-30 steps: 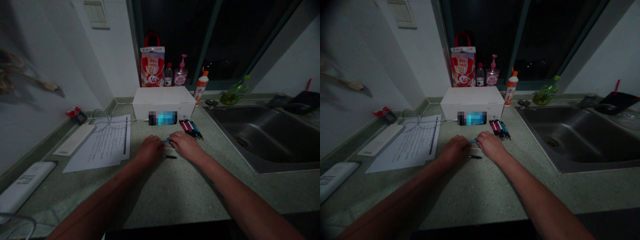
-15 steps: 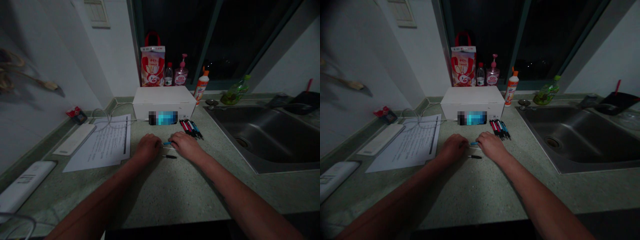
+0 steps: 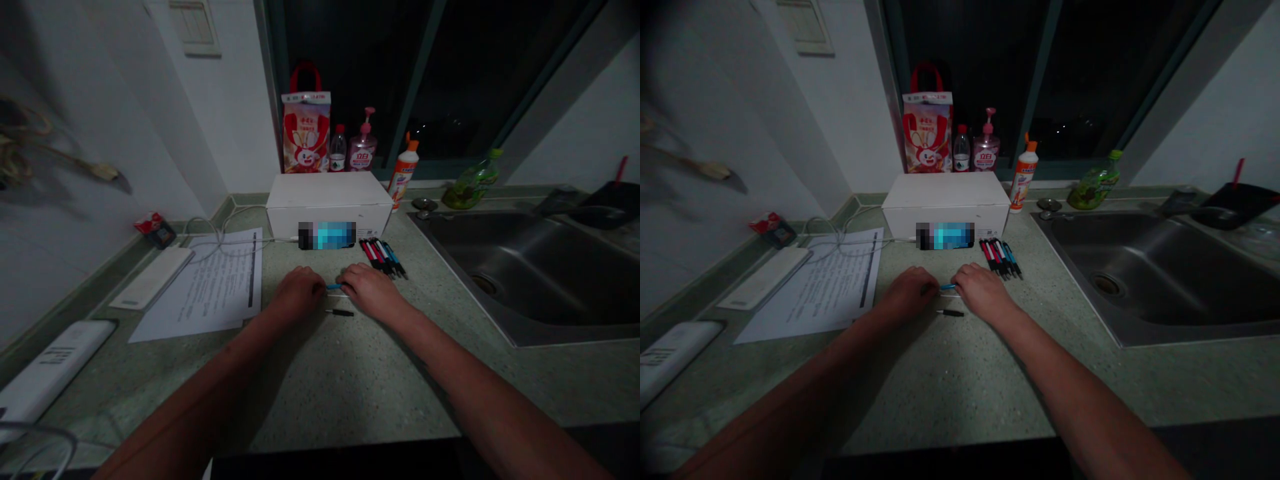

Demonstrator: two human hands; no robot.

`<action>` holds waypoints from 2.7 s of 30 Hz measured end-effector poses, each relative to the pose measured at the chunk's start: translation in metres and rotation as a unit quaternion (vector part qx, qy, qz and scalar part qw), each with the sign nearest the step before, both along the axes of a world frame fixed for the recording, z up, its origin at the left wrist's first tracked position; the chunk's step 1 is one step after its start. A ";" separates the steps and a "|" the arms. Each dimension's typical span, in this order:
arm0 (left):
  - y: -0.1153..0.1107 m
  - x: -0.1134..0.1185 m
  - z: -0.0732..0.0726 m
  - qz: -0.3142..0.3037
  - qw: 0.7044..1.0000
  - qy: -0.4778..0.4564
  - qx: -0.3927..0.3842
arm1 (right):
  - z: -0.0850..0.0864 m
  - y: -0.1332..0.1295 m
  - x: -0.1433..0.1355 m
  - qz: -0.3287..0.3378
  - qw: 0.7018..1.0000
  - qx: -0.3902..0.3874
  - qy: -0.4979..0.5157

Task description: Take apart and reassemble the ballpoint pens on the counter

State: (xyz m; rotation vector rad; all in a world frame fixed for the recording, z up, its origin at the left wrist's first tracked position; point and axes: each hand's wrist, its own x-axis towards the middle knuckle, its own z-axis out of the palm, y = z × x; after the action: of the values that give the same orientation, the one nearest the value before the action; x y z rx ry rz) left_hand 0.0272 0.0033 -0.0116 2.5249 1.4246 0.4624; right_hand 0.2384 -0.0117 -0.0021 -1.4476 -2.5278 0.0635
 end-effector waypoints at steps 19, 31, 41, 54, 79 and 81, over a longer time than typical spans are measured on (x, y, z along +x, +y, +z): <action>-0.004 0.001 0.003 -0.001 1.000 0.011 -0.009 | 0.001 -0.002 -0.003 0.018 1.000 0.007 0.003; -0.004 0.000 -0.002 0.026 0.992 -0.118 0.030 | -0.004 -0.002 -0.003 0.020 0.996 0.024 0.089; -0.025 -0.001 0.013 -0.047 0.999 -0.017 -0.017 | -0.003 0.001 0.005 -0.078 0.984 0.030 0.155; -0.028 0.019 0.021 -0.039 0.998 0.027 -0.051 | -0.001 0.001 0.006 -0.071 0.987 0.034 0.143; -0.047 -0.015 0.025 -0.023 0.994 0.090 -0.056 | 0.000 -0.001 0.003 -0.063 0.987 0.030 0.142; -0.048 -0.016 0.026 -0.023 0.994 0.092 -0.060 | 0.000 -0.002 0.003 -0.060 0.988 0.029 0.142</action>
State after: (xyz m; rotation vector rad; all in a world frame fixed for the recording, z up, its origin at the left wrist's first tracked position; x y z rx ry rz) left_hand 0.0116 -0.0447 0.0141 2.5520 1.4058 0.1330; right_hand 0.2411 -0.0139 -0.0020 -1.4493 -2.1950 0.1627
